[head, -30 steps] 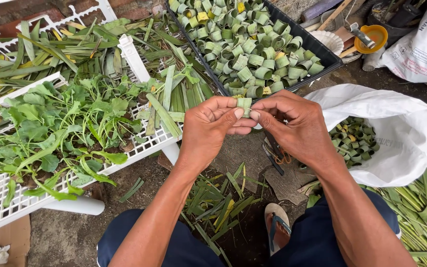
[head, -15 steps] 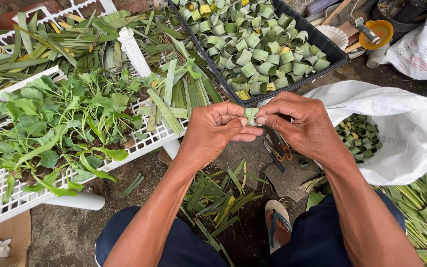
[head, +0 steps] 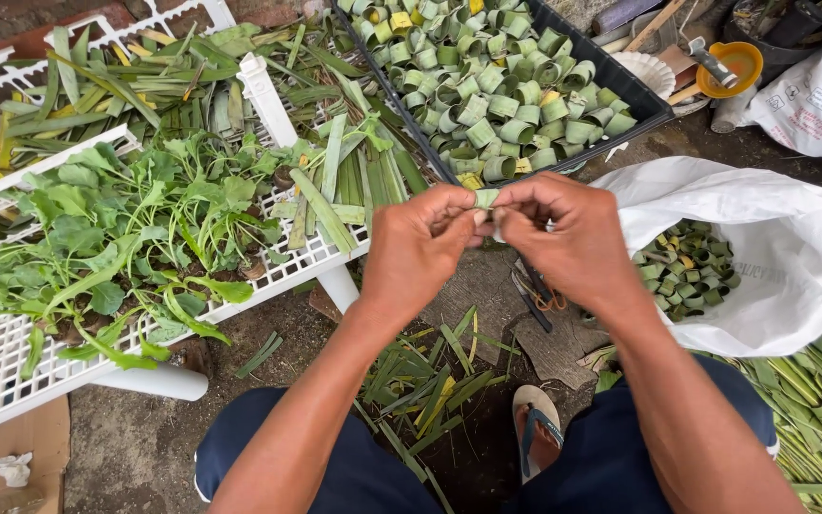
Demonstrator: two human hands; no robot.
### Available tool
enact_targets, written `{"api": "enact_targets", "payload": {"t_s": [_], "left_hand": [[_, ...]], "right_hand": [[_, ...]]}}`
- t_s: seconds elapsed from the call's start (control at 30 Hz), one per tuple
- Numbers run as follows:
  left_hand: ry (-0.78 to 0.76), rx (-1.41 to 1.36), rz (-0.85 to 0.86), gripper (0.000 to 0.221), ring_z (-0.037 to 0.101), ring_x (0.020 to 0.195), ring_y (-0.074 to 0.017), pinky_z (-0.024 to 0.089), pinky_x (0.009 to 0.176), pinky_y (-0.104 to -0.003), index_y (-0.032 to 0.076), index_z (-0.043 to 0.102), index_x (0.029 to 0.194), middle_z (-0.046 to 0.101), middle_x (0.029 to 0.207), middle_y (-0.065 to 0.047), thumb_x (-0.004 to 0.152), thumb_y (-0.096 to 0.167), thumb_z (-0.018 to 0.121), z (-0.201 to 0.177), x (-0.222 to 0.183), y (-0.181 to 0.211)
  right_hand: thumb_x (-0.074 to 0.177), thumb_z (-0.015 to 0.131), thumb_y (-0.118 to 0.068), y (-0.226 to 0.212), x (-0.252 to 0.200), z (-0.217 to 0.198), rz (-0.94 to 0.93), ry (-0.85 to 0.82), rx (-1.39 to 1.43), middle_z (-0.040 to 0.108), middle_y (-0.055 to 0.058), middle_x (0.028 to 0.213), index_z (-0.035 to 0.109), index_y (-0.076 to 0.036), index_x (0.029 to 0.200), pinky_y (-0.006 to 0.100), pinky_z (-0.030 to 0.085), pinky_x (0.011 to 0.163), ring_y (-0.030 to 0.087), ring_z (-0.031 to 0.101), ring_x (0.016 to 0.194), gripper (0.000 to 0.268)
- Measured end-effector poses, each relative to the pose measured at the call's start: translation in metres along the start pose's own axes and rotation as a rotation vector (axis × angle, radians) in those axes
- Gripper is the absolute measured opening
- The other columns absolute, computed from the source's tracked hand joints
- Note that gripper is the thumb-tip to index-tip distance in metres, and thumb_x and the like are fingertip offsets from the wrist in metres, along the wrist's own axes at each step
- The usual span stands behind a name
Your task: Weaving small baskets from long, thin leaf strips.
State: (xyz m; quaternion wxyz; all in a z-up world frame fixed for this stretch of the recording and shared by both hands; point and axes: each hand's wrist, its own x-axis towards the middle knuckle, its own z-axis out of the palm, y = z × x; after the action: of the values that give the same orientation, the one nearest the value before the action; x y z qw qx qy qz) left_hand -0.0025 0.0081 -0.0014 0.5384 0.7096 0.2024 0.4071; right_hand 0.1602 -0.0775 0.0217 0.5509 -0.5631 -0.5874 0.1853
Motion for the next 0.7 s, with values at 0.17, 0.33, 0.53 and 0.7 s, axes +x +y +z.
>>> {"api": "enact_targets", "payload": {"t_s": [0.17,0.33,0.53,0.7], "left_hand": [[0.062,0.634,0.288,0.019,0.076,0.072,-0.0242,0.066,0.060,-0.033,0.007,0.074,0.108,0.077,0.093,-0.016,0.097,-0.003,0.064,0.015,-0.004,-0.027],[0.161,0.265,0.181,0.020,0.072,0.083,-0.0217,0.068,0.069,-0.034,0.001,0.072,0.103,0.068,0.104,-0.017,0.094,-0.013,0.062,0.026,0.012,0.015],[0.279,-0.287,-0.129,0.009,0.065,0.066,-0.0109,0.062,0.046,-0.025,-0.006,0.072,0.099,0.066,0.096,-0.011,0.095,0.002,0.070,0.056,0.034,0.008],[0.214,-0.049,0.058,0.011,0.064,0.066,-0.0130,0.058,0.046,-0.027,-0.006,0.072,0.102,0.068,0.083,-0.015,0.094,0.001,0.070,0.072,0.067,0.018]], "right_hand": [[0.093,0.065,0.010,0.007,-0.003,0.013,0.056,0.092,-0.093,0.066,0.015,0.077,0.074,0.005,0.099,0.028,0.046,0.050,0.015,0.059,0.062,0.013],[0.100,0.058,0.008,-0.010,-0.001,0.006,0.058,0.123,-0.072,0.061,0.017,0.092,0.067,0.005,0.108,0.035,0.049,0.065,0.024,0.061,0.078,0.013],[0.108,0.043,-0.008,-0.002,0.002,0.002,0.140,0.263,0.062,0.056,0.012,0.084,0.056,0.001,0.109,0.043,0.052,0.070,0.025,0.064,0.082,0.016],[0.109,0.040,-0.012,0.002,0.015,-0.009,0.108,0.456,0.022,0.054,0.012,0.084,0.052,0.003,0.115,0.046,0.047,0.078,0.028,0.058,0.088,0.020]]}}
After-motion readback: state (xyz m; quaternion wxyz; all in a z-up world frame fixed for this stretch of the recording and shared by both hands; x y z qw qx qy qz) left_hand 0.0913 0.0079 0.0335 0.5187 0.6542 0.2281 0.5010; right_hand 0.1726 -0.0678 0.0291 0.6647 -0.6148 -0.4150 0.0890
